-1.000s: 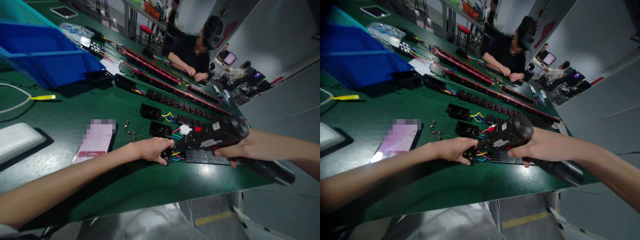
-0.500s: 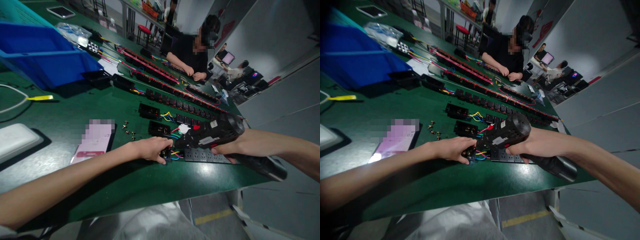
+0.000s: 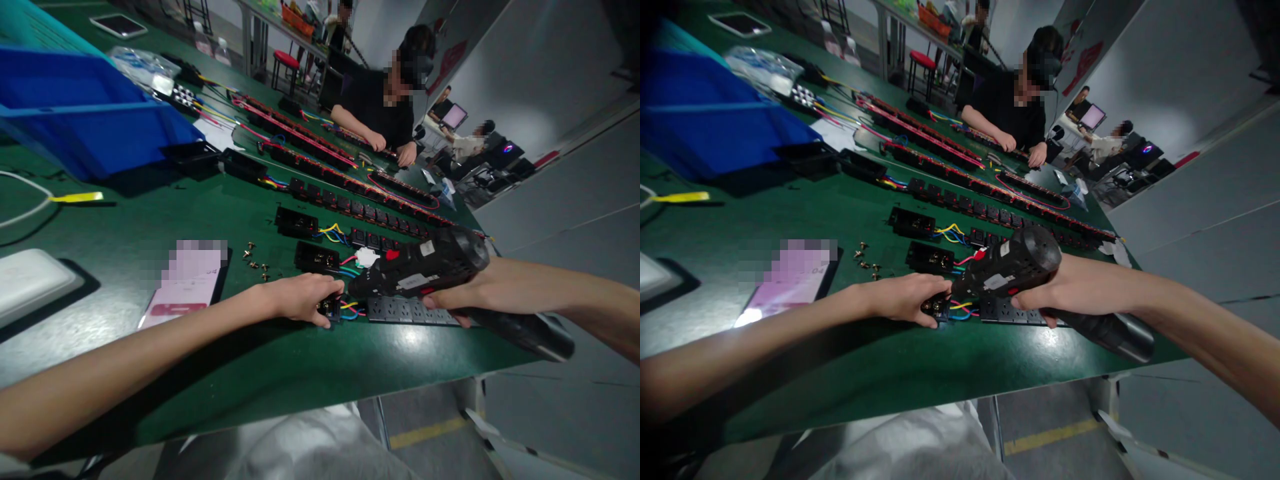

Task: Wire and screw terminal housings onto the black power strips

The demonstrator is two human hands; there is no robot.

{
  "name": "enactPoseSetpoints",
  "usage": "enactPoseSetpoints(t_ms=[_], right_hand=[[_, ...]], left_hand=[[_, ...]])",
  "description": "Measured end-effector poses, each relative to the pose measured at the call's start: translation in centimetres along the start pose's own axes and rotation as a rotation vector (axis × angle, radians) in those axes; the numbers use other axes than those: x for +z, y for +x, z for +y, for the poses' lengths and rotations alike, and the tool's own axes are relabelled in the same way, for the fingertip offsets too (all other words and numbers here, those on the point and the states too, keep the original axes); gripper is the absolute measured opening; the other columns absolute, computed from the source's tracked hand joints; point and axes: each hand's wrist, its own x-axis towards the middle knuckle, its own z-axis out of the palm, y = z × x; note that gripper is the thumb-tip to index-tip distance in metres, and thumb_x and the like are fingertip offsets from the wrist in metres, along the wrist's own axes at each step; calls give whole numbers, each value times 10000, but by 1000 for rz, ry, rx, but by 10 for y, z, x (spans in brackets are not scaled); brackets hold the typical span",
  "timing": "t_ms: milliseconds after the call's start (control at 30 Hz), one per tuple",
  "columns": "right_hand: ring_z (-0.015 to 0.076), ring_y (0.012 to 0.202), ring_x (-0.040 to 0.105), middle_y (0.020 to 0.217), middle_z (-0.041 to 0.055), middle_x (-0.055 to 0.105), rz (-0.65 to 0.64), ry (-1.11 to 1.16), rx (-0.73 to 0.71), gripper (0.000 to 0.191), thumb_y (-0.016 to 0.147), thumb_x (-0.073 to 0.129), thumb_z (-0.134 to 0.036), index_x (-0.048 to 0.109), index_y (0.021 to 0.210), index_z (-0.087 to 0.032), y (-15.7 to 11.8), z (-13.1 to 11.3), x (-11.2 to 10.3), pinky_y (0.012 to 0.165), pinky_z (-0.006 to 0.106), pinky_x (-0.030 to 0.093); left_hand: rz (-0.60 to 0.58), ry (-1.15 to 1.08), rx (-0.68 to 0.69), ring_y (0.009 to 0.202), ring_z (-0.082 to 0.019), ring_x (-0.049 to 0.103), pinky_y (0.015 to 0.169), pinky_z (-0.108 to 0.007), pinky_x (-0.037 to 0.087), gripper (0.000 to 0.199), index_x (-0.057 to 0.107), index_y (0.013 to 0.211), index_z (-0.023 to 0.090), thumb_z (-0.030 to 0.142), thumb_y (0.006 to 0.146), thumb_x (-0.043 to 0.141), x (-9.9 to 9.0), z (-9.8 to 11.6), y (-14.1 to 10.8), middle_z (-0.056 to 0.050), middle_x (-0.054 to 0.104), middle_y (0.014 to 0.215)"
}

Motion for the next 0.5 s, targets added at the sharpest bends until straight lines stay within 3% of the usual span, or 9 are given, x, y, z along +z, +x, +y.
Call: enactPoseSetpoints(t_ms=[333,500], right_hand=[[133,671,591,780,-9,613,16,24,-118,265,870,608,-429,620,911,-167,-6,10,6,612,252,539],[157,663,635,695,-19,654,117,-84,-119,272,877,610,-465,670,876,-200,-25,20,11,609,255,557]], left_hand=[[24,122,-2,921,-251,670,739,-282,452,441,572,1110,214,410,761,755,-6,9,0,-53,690,1019],[4,227,-7,840,-249,675,662,-281,433,348,587,972,202,461,783,724,-8,10,-1,-59,688,934]])
